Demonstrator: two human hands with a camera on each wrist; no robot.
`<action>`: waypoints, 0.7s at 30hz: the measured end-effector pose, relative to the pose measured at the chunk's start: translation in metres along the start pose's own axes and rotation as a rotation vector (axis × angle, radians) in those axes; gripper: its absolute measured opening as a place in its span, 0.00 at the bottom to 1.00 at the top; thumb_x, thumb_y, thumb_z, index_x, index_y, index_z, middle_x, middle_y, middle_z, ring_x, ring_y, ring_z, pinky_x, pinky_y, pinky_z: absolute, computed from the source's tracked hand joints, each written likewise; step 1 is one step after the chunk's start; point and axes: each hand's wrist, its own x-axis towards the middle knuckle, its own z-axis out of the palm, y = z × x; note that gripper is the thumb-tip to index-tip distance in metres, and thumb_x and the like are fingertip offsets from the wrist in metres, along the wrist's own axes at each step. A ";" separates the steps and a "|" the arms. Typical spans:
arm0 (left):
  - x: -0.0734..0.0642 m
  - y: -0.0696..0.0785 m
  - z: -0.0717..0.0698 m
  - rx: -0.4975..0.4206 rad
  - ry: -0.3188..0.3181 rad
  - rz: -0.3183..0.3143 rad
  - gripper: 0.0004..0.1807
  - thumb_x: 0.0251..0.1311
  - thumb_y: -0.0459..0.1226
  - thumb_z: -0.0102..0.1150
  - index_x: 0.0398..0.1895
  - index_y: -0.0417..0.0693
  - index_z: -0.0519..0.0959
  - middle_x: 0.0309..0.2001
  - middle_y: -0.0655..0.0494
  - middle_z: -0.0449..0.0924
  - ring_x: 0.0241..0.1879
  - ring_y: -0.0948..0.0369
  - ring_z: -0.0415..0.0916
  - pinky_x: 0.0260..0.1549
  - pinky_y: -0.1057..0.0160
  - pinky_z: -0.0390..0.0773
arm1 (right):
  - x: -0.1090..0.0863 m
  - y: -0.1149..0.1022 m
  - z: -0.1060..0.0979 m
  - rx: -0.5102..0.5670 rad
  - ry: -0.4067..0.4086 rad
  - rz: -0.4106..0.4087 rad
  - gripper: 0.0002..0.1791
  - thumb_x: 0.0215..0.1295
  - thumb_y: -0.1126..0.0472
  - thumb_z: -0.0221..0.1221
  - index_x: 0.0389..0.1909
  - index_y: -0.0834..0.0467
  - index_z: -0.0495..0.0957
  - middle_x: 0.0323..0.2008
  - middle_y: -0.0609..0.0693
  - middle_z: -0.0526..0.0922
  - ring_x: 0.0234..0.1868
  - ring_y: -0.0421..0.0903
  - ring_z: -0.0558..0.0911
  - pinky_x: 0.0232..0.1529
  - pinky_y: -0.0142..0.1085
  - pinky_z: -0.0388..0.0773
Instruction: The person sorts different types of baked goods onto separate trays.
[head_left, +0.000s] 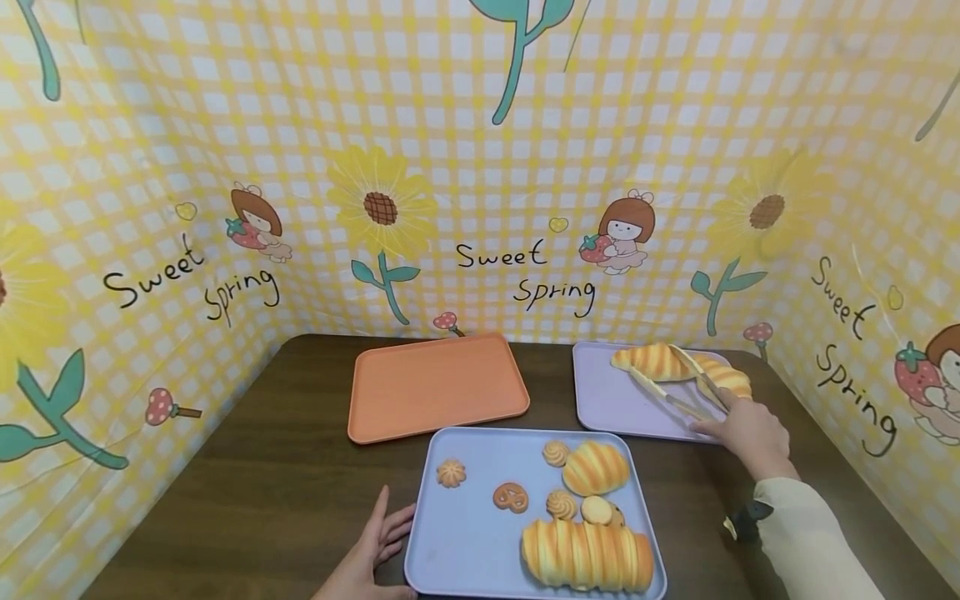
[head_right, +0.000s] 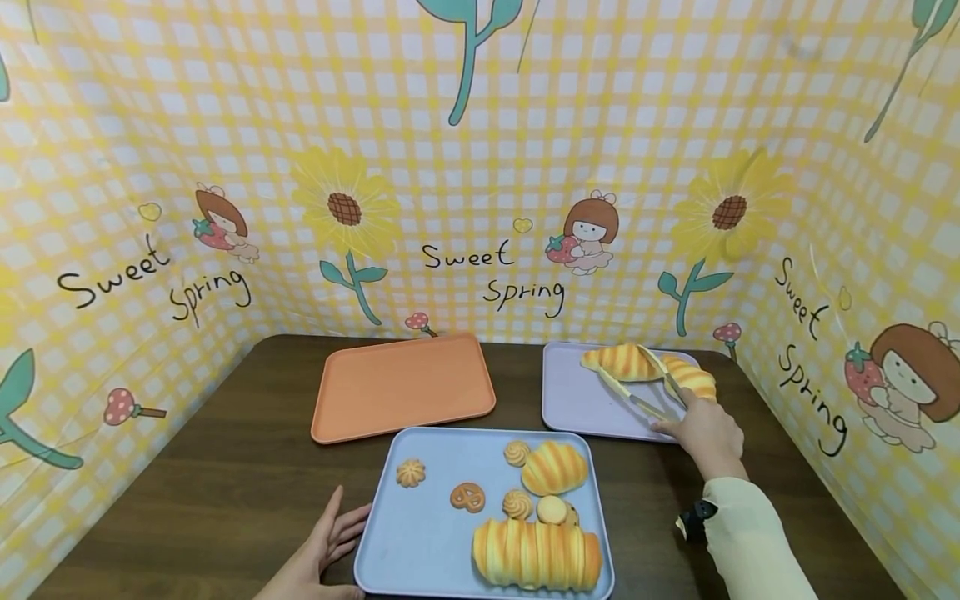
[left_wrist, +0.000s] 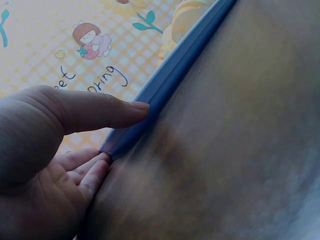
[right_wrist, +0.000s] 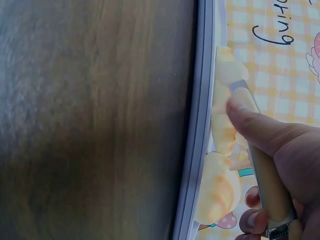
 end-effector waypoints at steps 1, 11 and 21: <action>0.000 0.000 0.000 -0.001 0.000 -0.002 0.67 0.60 0.31 0.68 0.68 0.29 0.12 0.68 0.12 0.41 0.59 0.85 0.58 0.53 0.73 0.67 | 0.000 0.000 0.000 -0.002 0.000 -0.002 0.57 0.49 0.32 0.69 0.73 0.62 0.60 0.50 0.84 0.70 0.41 0.76 0.77 0.26 0.54 0.72; 0.001 0.001 0.000 0.018 0.010 -0.013 0.68 0.59 0.31 0.69 0.69 0.29 0.13 0.68 0.13 0.43 0.63 0.77 0.61 0.54 0.73 0.67 | -0.001 -0.003 -0.003 -0.017 0.009 -0.016 0.58 0.49 0.31 0.69 0.72 0.63 0.60 0.48 0.83 0.71 0.37 0.73 0.77 0.24 0.51 0.71; 0.000 0.002 0.000 0.013 0.003 -0.012 0.68 0.59 0.31 0.69 0.68 0.29 0.12 0.68 0.12 0.42 0.62 0.78 0.60 0.53 0.73 0.67 | -0.006 -0.001 -0.010 -0.018 -0.010 -0.008 0.62 0.49 0.27 0.66 0.75 0.62 0.56 0.54 0.82 0.68 0.42 0.76 0.76 0.25 0.52 0.72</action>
